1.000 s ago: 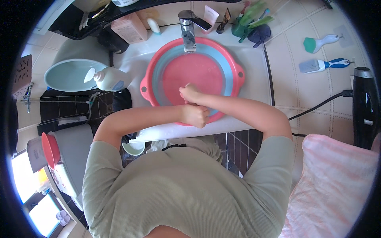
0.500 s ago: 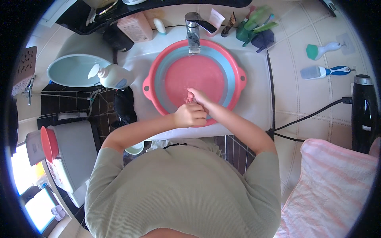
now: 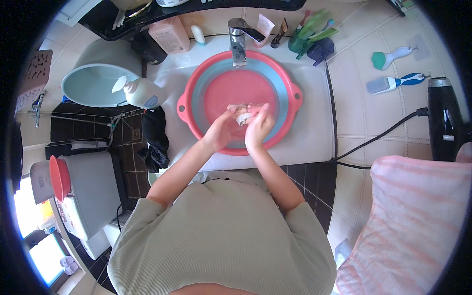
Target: The person hand washes clothes in a basin with running water, scrubbing and wringing out a black garment by hand before scrubbing and wringing out a light-colored garment.
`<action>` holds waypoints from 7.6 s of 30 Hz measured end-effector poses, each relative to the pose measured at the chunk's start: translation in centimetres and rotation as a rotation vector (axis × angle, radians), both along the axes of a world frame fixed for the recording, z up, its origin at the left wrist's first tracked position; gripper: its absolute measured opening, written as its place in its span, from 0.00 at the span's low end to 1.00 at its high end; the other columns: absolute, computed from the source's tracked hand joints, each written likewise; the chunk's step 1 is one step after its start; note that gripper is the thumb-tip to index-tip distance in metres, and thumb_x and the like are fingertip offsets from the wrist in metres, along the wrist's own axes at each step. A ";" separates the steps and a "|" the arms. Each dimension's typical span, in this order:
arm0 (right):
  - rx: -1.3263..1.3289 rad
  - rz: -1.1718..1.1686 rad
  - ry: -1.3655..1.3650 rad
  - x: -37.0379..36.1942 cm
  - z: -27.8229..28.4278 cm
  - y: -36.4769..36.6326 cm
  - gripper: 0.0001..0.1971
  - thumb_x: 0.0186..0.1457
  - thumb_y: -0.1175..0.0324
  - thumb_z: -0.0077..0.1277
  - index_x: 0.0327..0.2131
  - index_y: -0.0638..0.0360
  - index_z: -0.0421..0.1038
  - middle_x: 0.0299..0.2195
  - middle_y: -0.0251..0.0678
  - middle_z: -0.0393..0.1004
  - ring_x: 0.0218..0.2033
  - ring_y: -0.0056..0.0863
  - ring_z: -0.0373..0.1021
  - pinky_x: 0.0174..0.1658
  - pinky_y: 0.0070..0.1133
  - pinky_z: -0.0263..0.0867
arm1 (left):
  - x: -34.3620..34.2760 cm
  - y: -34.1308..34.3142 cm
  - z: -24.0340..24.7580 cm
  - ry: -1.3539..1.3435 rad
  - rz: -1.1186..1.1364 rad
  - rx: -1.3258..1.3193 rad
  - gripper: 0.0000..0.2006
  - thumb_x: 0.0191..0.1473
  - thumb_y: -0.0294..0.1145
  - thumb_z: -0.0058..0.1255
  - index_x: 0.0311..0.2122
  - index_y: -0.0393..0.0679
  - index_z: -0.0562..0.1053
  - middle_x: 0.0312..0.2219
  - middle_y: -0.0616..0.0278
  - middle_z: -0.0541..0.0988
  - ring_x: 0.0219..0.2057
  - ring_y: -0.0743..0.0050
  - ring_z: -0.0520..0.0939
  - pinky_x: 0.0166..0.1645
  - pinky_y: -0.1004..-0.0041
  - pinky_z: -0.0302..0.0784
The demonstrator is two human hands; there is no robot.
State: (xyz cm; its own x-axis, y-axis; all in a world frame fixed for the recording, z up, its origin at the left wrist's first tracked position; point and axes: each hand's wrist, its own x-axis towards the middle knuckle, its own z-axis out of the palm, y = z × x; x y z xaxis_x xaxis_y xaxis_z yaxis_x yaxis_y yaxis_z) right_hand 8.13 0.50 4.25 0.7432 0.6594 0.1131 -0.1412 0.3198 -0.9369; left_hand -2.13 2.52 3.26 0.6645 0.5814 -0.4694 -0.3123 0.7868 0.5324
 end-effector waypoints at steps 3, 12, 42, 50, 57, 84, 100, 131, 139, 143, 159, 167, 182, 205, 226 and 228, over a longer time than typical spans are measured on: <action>0.288 0.284 -0.624 1.0 -0.1 -0.6 0.13 0.49 0.73 0.47 0.13 0.64 0.62 0.18 0.35 0.66 0.25 0.29 0.67 0.35 0.25 0.65 | -0.7 0.1 0.9 -0.335 -0.206 -0.179 0.27 0.53 0.60 0.32 0.51 0.53 0.61 0.47 0.64 0.68 0.49 0.67 0.68 0.52 0.58 0.62; 0.169 0.373 -0.895 3.1 2.8 -2.8 0.09 0.46 0.68 0.51 0.32 0.58 0.73 0.40 0.42 0.67 0.43 0.31 0.66 0.46 0.25 0.62 | -3.8 0.6 2.6 -0.055 -0.026 -0.169 0.14 0.48 0.41 0.51 0.35 0.42 0.69 0.23 0.64 0.72 0.21 0.75 0.74 0.24 0.77 0.70; 0.093 1.540 -1.602 -3.6 5.7 -3.1 0.17 0.39 0.56 0.53 0.12 0.54 0.61 0.12 0.33 0.64 0.21 0.33 0.67 0.27 0.29 0.60 | -2.0 3.2 1.4 0.132 -0.438 -0.130 0.21 0.49 0.47 0.50 0.39 0.37 0.68 0.20 0.64 0.74 0.21 0.76 0.75 0.27 0.75 0.72; 0.608 1.039 -1.542 -0.9 5.5 -1.8 0.10 0.41 0.57 0.55 0.18 0.49 0.69 0.16 0.28 0.66 0.23 0.25 0.66 0.24 0.24 0.59 | -1.6 0.9 4.9 -0.043 -0.206 -0.100 0.19 0.50 0.24 0.42 0.50 0.46 0.63 0.30 0.61 0.72 0.34 0.71 0.76 0.37 0.72 0.73; 0.732 0.413 -0.765 -2.2 6.8 -1.2 0.09 0.45 0.74 0.52 0.17 0.57 0.63 0.16 0.32 0.63 0.18 0.26 0.64 0.24 0.22 0.63 | 0.2 -0.1 7.8 -0.195 0.595 0.421 0.11 0.40 0.10 0.36 0.26 0.39 0.66 0.29 0.58 0.72 0.41 0.61 0.75 0.45 0.68 0.71; -1.064 1.227 0.235 3.9 -1.9 0.8 0.19 0.53 0.59 0.39 0.11 0.48 0.50 0.08 0.22 0.46 0.09 0.16 0.43 0.17 0.18 0.46 | 6.4 -4.5 -3.8 0.032 -0.644 3.063 0.07 0.20 0.40 0.49 0.11 0.51 0.73 0.10 0.74 0.71 0.20 0.70 0.74 0.24 0.69 0.66; -0.666 0.865 0.822 6.9 -3.2 0.8 0.18 0.51 0.57 0.46 0.14 0.48 0.54 0.09 0.24 0.51 0.12 0.18 0.52 0.30 0.22 0.60 | 5.1 -2.3 -3.3 0.158 0.022 2.738 0.04 0.28 0.36 0.46 0.15 0.51 0.68 0.18 0.72 0.68 0.26 0.73 0.72 0.32 0.73 0.70; -0.103 1.082 0.546 6.0 2.1 -0.3 0.28 0.51 0.57 0.47 0.55 0.53 0.56 0.47 0.41 0.64 0.49 0.33 0.61 0.52 0.27 0.57 | -1.5 -1.7 -1.1 -0.668 -0.470 -0.256 0.19 0.46 0.46 0.40 0.36 0.40 0.65 0.20 0.62 0.68 0.13 0.76 0.65 0.18 0.76 0.62; -0.094 1.639 0.373 5.8 3.9 -0.6 0.20 0.56 0.63 0.38 0.49 0.64 0.56 0.32 0.42 0.72 0.49 0.42 0.64 0.50 0.28 0.61 | -1.3 -3.4 -2.3 -0.446 -0.361 -0.025 0.27 0.51 0.48 0.43 0.49 0.37 0.62 0.45 0.47 0.69 0.32 0.62 0.78 0.22 0.79 0.69; -0.187 1.380 -0.093 5.2 4.5 -0.7 0.15 0.54 0.67 0.43 0.44 0.62 0.62 0.24 0.36 0.71 0.33 0.24 0.69 0.39 0.24 0.64 | -2.3 -3.1 -1.5 -0.144 -0.286 0.037 0.29 0.51 0.47 0.44 0.56 0.45 0.56 0.50 0.54 0.65 0.49 0.56 0.70 0.44 0.64 0.72; 0.506 1.765 -1.745 1.4 2.2 -2.5 0.14 0.41 0.56 0.49 0.14 0.54 0.71 0.12 0.37 0.68 0.16 0.35 0.68 0.21 0.30 0.62 | 1.9 -0.4 -0.9 0.127 -0.052 -0.219 0.10 0.49 0.37 0.54 0.22 0.48 0.68 0.12 0.70 0.68 0.14 0.80 0.70 0.19 0.78 0.67; 0.759 1.040 -1.200 2.2 6.8 0.5 0.16 0.39 0.74 0.54 0.37 0.51 0.75 0.21 0.32 0.66 0.27 0.27 0.66 0.31 0.26 0.65 | 1.9 -1.0 4.4 -0.393 0.458 -0.130 0.11 0.55 0.28 0.37 0.44 0.43 0.64 0.42 0.53 0.71 0.43 0.64 0.73 0.46 0.66 0.72; -0.277 0.946 0.976 0.7 3.6 2.7 0.20 0.54 0.55 0.45 0.14 0.47 0.54 0.10 0.21 0.50 0.13 0.13 0.51 0.19 0.12 0.50 | 1.3 -0.5 6.8 0.565 0.538 2.179 0.06 0.18 0.28 0.48 0.13 0.46 0.68 0.16 0.66 0.72 0.20 0.69 0.75 0.23 0.74 0.70; -1.103 1.256 0.177 4.4 -4.7 1.3 0.18 0.51 0.61 0.39 0.10 0.47 0.49 0.09 0.22 0.48 0.10 0.15 0.43 0.16 0.19 0.41 | 6.4 -3.3 -5.2 0.003 -0.601 2.812 0.06 0.26 0.37 0.49 0.11 0.49 0.69 0.14 0.71 0.71 0.19 0.71 0.73 0.23 0.70 0.70; 0.022 0.484 0.102 5.5 1.2 0.3 0.16 0.57 0.64 0.40 0.18 0.58 0.61 0.21 0.32 0.65 0.30 0.25 0.66 0.40 0.20 0.59 | 3.2 -3.2 0.6 -0.117 0.217 -0.176 0.23 0.56 0.45 0.38 0.54 0.46 0.59 0.44 0.57 0.68 0.47 0.61 0.69 0.52 0.63 0.62; 0.212 0.823 -0.617 7.3 -1.1 0.2 0.10 0.50 0.65 0.48 0.20 0.60 0.70 0.34 0.40 0.71 0.47 0.35 0.64 0.52 0.30 0.54 | 3.2 -3.8 1.7 -0.504 -0.057 -0.229 0.24 0.55 0.52 0.34 0.52 0.50 0.61 0.48 0.59 0.66 0.47 0.61 0.70 0.53 0.64 0.63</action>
State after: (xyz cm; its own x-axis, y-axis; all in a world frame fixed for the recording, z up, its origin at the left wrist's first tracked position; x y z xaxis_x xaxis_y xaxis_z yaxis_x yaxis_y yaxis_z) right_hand 15.44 0.70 3.13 -0.1516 0.8572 0.4922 0.0930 0.5081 -0.8563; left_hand 1.07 -1.29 4.93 0.8672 0.4583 -0.1949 -0.4375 0.8880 0.1416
